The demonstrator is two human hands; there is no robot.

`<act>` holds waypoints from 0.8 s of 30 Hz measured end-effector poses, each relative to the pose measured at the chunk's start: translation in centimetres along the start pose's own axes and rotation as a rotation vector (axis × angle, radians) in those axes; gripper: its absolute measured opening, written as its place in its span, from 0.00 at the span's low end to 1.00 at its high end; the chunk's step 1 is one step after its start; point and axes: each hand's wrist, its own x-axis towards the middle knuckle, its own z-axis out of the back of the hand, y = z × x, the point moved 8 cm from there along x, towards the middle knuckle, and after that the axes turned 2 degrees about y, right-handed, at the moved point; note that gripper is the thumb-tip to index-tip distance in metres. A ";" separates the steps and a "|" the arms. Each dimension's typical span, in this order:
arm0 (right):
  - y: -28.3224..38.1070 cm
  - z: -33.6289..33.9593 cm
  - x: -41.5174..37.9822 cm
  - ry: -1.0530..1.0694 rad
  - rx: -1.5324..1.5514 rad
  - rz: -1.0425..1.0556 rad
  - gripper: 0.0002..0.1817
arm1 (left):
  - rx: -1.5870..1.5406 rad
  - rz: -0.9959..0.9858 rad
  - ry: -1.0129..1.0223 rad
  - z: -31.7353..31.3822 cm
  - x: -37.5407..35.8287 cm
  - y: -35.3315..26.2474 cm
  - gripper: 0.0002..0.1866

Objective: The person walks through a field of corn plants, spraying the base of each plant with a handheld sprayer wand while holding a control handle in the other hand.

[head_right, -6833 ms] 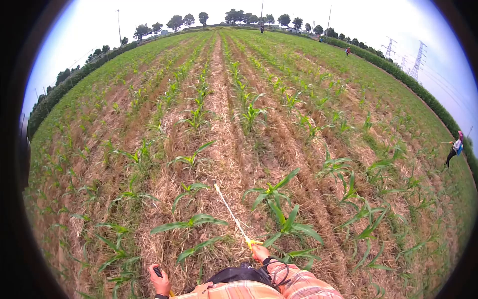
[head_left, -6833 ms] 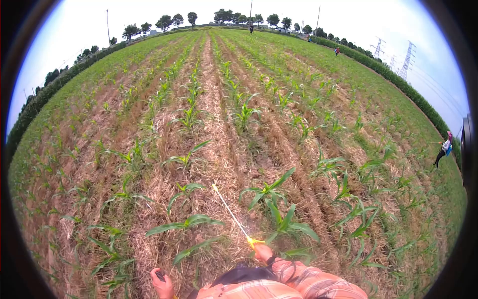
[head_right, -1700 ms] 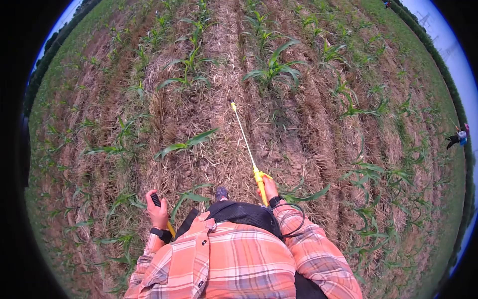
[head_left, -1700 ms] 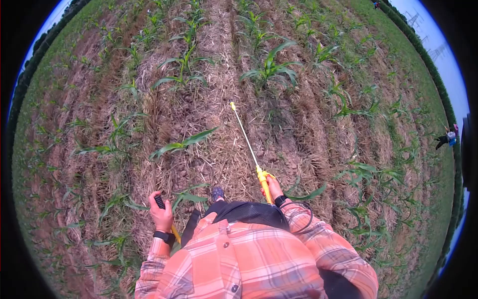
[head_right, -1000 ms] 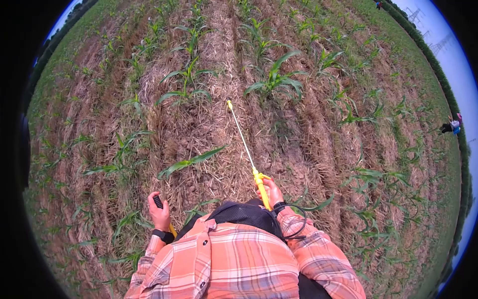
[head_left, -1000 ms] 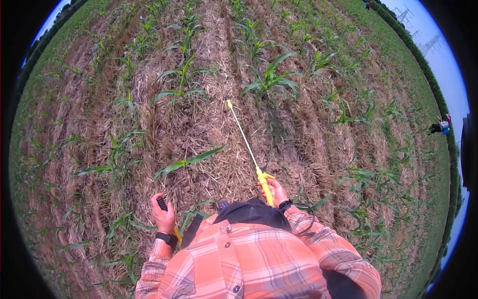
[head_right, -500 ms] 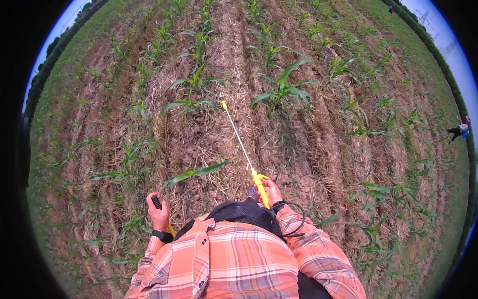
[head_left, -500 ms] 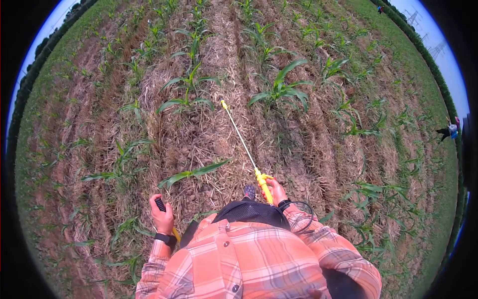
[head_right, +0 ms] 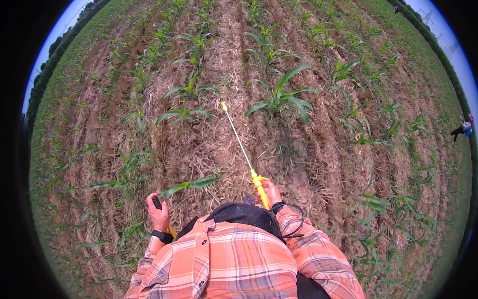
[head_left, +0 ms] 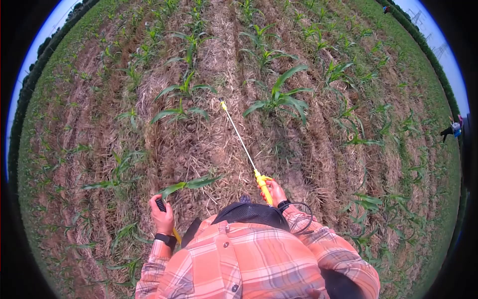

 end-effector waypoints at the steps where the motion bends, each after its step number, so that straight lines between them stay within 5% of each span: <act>1: 0.2 0.0 0.3 0.019 -0.008 -0.018 0.22 | 0.018 -0.029 -0.006 -0.3 0.3 -0.4 0.17; 18: 7.6 -1.1 3.7 -0.134 -0.065 0.155 0.13 | 0.012 0.026 0.021 -2.9 4.8 -0.9 0.16; 24: 9.9 -4.0 5.2 -0.232 -0.176 0.256 0.21 | -0.027 0.092 0.036 -3.1 8.7 1.0 0.16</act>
